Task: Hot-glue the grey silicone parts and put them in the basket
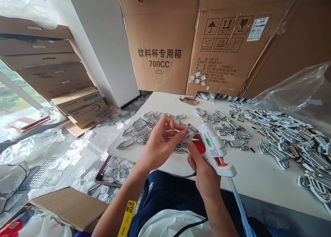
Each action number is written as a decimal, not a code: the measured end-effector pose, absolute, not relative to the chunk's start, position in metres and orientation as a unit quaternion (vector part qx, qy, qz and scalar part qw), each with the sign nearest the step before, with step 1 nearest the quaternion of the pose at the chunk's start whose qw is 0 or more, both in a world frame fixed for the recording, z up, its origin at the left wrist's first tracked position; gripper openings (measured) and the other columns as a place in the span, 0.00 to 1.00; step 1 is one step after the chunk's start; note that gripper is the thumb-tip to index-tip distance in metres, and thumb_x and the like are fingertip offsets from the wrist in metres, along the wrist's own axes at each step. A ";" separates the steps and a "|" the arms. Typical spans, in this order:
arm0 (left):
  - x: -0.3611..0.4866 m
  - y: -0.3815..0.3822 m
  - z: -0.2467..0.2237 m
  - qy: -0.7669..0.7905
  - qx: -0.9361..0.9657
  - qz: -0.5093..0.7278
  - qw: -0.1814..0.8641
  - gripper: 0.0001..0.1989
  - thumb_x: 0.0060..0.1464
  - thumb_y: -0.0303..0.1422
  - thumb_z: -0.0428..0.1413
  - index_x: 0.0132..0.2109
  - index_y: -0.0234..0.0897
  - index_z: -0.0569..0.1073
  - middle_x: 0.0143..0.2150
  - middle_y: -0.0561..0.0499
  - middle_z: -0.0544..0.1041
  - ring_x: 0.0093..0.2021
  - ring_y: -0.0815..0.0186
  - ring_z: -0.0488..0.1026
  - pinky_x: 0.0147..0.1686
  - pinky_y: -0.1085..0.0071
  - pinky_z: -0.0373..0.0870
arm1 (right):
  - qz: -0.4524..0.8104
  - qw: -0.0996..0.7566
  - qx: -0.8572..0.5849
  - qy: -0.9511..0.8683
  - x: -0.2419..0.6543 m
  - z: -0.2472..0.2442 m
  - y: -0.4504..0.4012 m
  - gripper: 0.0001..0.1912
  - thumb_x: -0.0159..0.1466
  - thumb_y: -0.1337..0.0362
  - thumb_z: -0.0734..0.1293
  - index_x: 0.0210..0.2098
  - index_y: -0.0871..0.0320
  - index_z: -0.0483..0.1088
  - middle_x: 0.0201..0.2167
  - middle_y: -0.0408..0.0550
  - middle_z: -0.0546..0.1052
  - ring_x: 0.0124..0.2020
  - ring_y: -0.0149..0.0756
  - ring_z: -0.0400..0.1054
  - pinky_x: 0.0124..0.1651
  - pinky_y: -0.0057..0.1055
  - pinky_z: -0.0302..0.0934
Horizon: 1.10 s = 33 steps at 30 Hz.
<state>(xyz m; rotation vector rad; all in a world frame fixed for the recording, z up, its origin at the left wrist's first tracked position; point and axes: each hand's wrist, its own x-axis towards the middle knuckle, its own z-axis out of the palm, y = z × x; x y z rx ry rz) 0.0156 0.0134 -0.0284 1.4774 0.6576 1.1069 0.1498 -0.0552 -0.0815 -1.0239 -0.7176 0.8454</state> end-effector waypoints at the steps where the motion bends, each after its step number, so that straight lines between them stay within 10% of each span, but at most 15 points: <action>1: 0.016 0.013 -0.028 0.280 0.626 0.469 0.556 0.20 0.70 0.39 0.68 0.42 0.43 0.63 0.46 0.50 0.83 0.43 0.65 0.82 0.45 0.68 0.81 | 0.384 0.734 -0.463 -0.316 0.150 -0.082 -0.055 0.21 0.67 0.47 0.83 0.45 0.57 0.82 0.21 0.35 0.70 0.19 0.26 0.53 0.21 0.28 0.47; 10: 0.010 0.022 -0.021 0.310 0.582 0.520 0.542 0.17 0.65 0.48 0.73 0.43 0.40 0.81 0.39 0.47 0.87 0.41 0.61 0.86 0.47 0.64 0.86 | 0.364 0.753 -0.435 -0.333 0.154 -0.082 -0.053 0.17 0.68 0.50 0.83 0.43 0.56 0.81 0.18 0.32 0.66 0.18 0.26 0.52 0.22 0.29 0.48; 17: -0.007 0.032 -0.013 0.224 0.530 0.585 0.572 0.23 0.65 0.50 0.72 0.33 0.41 0.74 0.33 0.52 0.75 0.33 0.68 0.72 0.37 0.72 0.78 | 0.378 0.760 -0.419 -0.323 0.156 -0.085 -0.053 0.17 0.68 0.52 0.84 0.44 0.55 0.80 0.21 0.32 0.69 0.17 0.23 0.52 0.22 0.28 0.47; 28: -0.014 0.024 -0.003 0.246 0.513 0.573 0.590 0.29 0.68 0.54 0.58 0.28 0.43 0.54 0.42 0.44 0.82 0.61 0.46 0.83 0.63 0.47 0.84 | 0.382 0.750 -0.427 -0.332 0.155 -0.083 -0.055 0.18 0.68 0.49 0.84 0.43 0.55 0.80 0.17 0.32 0.66 0.17 0.26 0.52 0.22 0.29 0.49; 33: -0.009 0.022 -0.005 0.242 0.611 0.588 0.471 0.22 0.74 0.45 0.55 0.30 0.43 0.65 0.66 0.47 0.84 0.75 0.46 0.75 0.74 0.45 0.73 | 0.388 0.750 -0.419 -0.333 0.155 -0.083 -0.054 0.17 0.68 0.50 0.83 0.43 0.55 0.80 0.18 0.32 0.66 0.18 0.25 0.52 0.22 0.28 0.48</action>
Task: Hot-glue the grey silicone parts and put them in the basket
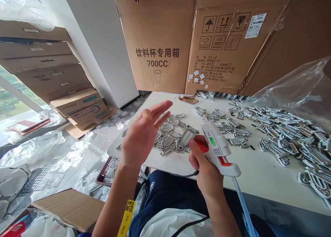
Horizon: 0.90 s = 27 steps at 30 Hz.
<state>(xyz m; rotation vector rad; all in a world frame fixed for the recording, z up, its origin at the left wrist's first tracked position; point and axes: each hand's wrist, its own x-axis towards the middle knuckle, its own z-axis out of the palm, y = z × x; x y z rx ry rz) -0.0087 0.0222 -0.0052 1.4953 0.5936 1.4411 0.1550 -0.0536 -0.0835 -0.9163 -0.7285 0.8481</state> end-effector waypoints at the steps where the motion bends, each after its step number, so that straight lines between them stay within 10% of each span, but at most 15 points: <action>1: -0.008 0.023 -0.007 0.272 0.655 0.585 0.393 0.19 0.74 0.42 0.57 0.32 0.43 0.70 0.71 0.48 0.81 0.78 0.47 0.71 0.78 0.45 0.67 | 0.387 0.751 -0.418 -0.333 0.155 -0.083 -0.054 0.16 0.69 0.51 0.83 0.43 0.55 0.81 0.19 0.32 0.67 0.18 0.25 0.52 0.22 0.28 0.48; 5: -0.007 0.032 -0.017 0.382 0.768 0.494 0.143 0.08 0.71 0.37 0.64 0.40 0.44 0.81 0.66 0.44 0.85 0.71 0.46 0.77 0.75 0.47 0.65 | 0.382 0.753 -0.419 -0.334 0.154 -0.083 -0.054 0.14 0.70 0.53 0.83 0.43 0.55 0.81 0.22 0.33 0.69 0.18 0.23 0.52 0.22 0.28 0.48; 9: -0.011 0.035 -0.020 0.386 0.811 0.363 0.248 0.12 0.74 0.42 0.62 0.41 0.43 0.82 0.37 0.51 0.87 0.37 0.59 0.81 0.40 0.65 0.74 | 0.380 0.761 -0.415 -0.323 0.153 -0.083 -0.054 0.15 0.69 0.53 0.83 0.43 0.55 0.80 0.21 0.33 0.69 0.17 0.23 0.52 0.21 0.28 0.47; 14: -0.011 0.030 -0.015 0.359 0.793 0.345 0.351 0.24 0.79 0.45 0.55 0.32 0.41 0.71 0.25 0.55 0.76 0.27 0.66 0.74 0.32 0.69 0.67 | 0.376 0.762 -0.413 -0.327 0.154 -0.084 -0.054 0.13 0.70 0.54 0.83 0.43 0.54 0.81 0.20 0.32 0.67 0.17 0.24 0.52 0.21 0.27 0.48; 27: -0.004 0.028 -0.013 0.308 0.754 0.405 0.415 0.08 0.71 0.39 0.67 0.45 0.39 0.85 0.43 0.49 0.87 0.44 0.64 0.83 0.50 0.68 0.80 | 0.371 0.762 -0.405 -0.343 0.155 -0.084 -0.055 0.11 0.72 0.55 0.82 0.43 0.54 0.82 0.19 0.32 0.67 0.17 0.22 0.53 0.22 0.25 0.48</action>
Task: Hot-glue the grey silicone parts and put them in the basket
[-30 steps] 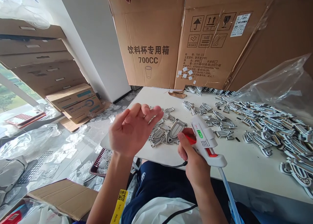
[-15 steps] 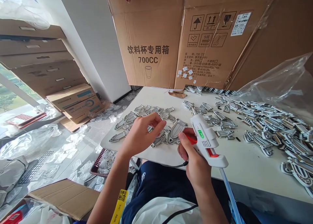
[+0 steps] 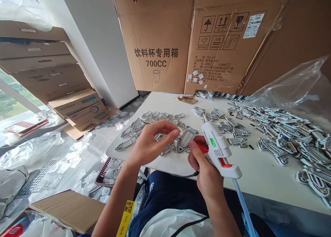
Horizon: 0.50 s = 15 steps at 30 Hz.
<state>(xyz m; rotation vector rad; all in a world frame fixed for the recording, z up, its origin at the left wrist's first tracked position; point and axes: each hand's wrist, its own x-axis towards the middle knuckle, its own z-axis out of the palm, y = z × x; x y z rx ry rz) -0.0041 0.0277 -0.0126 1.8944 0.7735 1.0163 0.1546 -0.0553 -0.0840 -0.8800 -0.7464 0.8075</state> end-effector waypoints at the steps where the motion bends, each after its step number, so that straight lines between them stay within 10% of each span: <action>1: -0.003 0.026 -0.013 0.307 0.754 0.398 0.423 0.09 0.71 0.39 0.67 0.44 0.39 0.86 0.42 0.49 0.88 0.43 0.64 0.83 0.48 0.68 0.81 | 0.370 0.761 -0.406 -0.345 0.154 -0.084 -0.055 0.11 0.72 0.55 0.82 0.43 0.54 0.82 0.19 0.32 0.68 0.17 0.22 0.53 0.22 0.25 0.49; 15: 0.000 0.027 -0.016 0.342 0.746 0.390 0.418 0.10 0.69 0.39 0.65 0.40 0.39 0.84 0.37 0.51 0.86 0.38 0.65 0.82 0.43 0.68 0.80 | 0.363 0.765 -0.409 -0.339 0.155 -0.086 -0.054 0.13 0.71 0.54 0.83 0.43 0.55 0.82 0.20 0.33 0.69 0.17 0.22 0.53 0.21 0.24 0.48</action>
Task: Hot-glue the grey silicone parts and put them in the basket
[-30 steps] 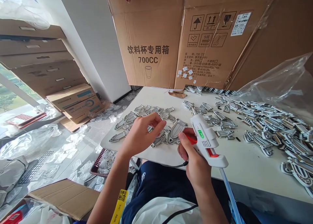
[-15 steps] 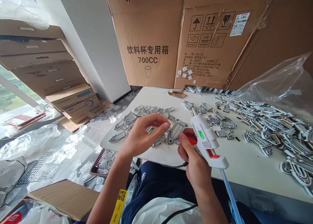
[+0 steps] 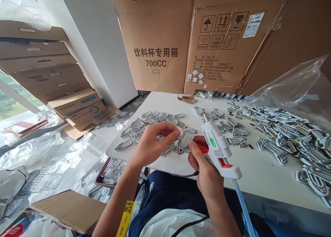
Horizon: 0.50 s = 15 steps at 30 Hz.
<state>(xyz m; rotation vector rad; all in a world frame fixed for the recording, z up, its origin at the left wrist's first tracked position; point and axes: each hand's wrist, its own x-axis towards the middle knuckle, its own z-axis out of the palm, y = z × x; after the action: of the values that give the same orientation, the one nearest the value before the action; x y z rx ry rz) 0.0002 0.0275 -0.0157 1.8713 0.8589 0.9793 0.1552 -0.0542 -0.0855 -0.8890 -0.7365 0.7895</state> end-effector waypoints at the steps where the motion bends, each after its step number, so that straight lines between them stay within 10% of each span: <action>1: 0.000 0.028 -0.016 0.347 0.740 0.398 0.417 0.11 0.69 0.39 0.65 0.39 0.39 0.83 0.35 0.51 0.85 0.36 0.66 0.81 0.42 0.68 0.80 | 0.361 0.766 -0.410 -0.340 0.155 -0.086 -0.054 0.12 0.71 0.55 0.83 0.42 0.55 0.82 0.20 0.32 0.68 0.17 0.22 0.53 0.21 0.24 0.48; 6: 0.001 0.026 -0.018 0.347 0.742 0.420 0.391 0.25 0.74 0.45 0.62 0.28 0.40 0.71 0.26 0.53 0.77 0.30 0.68 0.73 0.34 0.69 0.73 | 0.360 0.762 -0.406 -0.353 0.155 -0.085 -0.056 0.10 0.73 0.56 0.81 0.42 0.55 0.82 0.18 0.32 0.66 0.18 0.24 0.53 0.22 0.26 0.51; 10: -0.001 0.024 -0.020 0.329 0.733 0.443 0.398 0.09 0.73 0.42 0.64 0.49 0.41 0.79 0.40 0.51 0.83 0.41 0.65 0.80 0.42 0.68 0.80 | 0.367 0.771 -0.405 -0.325 0.154 -0.085 -0.056 0.11 0.72 0.56 0.82 0.44 0.54 0.81 0.20 0.32 0.68 0.18 0.23 0.53 0.23 0.26 0.50; 15: -0.003 0.022 -0.019 0.300 0.780 0.378 0.398 0.24 0.62 0.40 0.75 0.62 0.42 0.81 0.54 0.46 0.86 0.49 0.60 0.84 0.49 0.63 0.84 | 0.366 0.764 -0.424 -0.321 0.153 -0.085 -0.054 0.12 0.72 0.54 0.81 0.43 0.54 0.80 0.19 0.31 0.65 0.19 0.24 0.53 0.23 0.25 0.49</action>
<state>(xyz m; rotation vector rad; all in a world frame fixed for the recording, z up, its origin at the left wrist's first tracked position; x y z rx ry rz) -0.0030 0.0219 -0.0187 1.9758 0.7586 0.9583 0.1530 -0.0535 -0.0850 -0.9212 -0.6974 0.7949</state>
